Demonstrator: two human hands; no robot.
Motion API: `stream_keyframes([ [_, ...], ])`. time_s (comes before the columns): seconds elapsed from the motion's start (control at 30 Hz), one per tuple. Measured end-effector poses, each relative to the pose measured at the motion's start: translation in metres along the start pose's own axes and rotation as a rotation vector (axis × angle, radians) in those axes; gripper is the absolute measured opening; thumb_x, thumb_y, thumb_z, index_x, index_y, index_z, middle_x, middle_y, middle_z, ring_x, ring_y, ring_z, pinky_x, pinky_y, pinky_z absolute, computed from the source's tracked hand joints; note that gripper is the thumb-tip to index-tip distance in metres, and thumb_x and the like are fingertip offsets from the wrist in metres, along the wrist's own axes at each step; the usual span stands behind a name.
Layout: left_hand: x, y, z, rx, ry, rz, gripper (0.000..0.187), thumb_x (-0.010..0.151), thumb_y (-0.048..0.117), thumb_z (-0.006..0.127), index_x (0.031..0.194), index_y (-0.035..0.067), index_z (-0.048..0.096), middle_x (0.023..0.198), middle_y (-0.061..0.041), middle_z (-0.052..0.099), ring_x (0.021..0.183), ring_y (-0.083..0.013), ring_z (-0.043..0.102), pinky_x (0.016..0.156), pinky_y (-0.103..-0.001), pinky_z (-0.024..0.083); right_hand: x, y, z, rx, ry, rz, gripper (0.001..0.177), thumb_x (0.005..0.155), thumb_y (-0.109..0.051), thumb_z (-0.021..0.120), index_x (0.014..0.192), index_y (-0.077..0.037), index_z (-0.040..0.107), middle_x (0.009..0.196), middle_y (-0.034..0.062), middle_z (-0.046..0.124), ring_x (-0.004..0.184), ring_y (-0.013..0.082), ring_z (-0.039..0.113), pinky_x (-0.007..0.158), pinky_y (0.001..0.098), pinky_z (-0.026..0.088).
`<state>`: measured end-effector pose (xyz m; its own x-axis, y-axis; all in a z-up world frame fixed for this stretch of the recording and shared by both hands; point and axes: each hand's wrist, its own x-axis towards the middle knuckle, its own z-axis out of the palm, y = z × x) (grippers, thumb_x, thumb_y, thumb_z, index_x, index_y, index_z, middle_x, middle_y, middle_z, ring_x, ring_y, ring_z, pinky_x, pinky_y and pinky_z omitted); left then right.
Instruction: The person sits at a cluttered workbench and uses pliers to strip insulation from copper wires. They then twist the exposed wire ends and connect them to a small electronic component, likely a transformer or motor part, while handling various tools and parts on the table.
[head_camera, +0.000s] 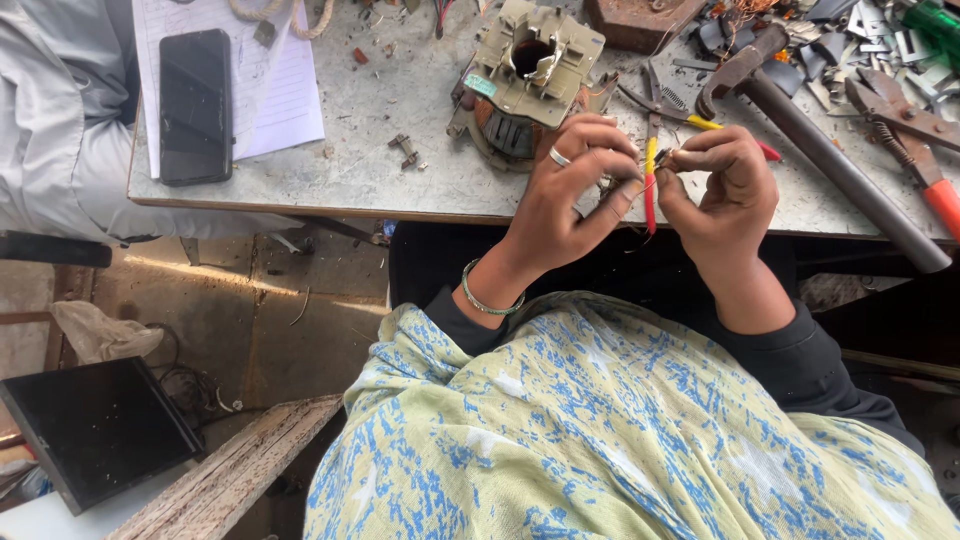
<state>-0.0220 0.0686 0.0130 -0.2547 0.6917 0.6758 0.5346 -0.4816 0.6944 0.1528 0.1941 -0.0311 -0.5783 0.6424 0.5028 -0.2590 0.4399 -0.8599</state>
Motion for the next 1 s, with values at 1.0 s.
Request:
stream_keyframes([
  [1.0, -0.003, 0.0, 0.011, -0.034, 0.154, -0.163, 0.013, 0.098, 0.005, 0.075, 0.107, 0.009, 0.067, 0.104, -0.002, 0.068, 0.094, -0.0162, 0.068, 0.084, -0.028, 0.055, 0.012, -0.016, -0.001, 0.123, -0.181, -0.04, 0.025, 0.088, 0.018, 0.07, 0.105, 0.003, 0.06, 0.115, 0.0133, 0.06, 0.101, 0.0141, 0.062, 0.09, 0.0271, 0.055],
])
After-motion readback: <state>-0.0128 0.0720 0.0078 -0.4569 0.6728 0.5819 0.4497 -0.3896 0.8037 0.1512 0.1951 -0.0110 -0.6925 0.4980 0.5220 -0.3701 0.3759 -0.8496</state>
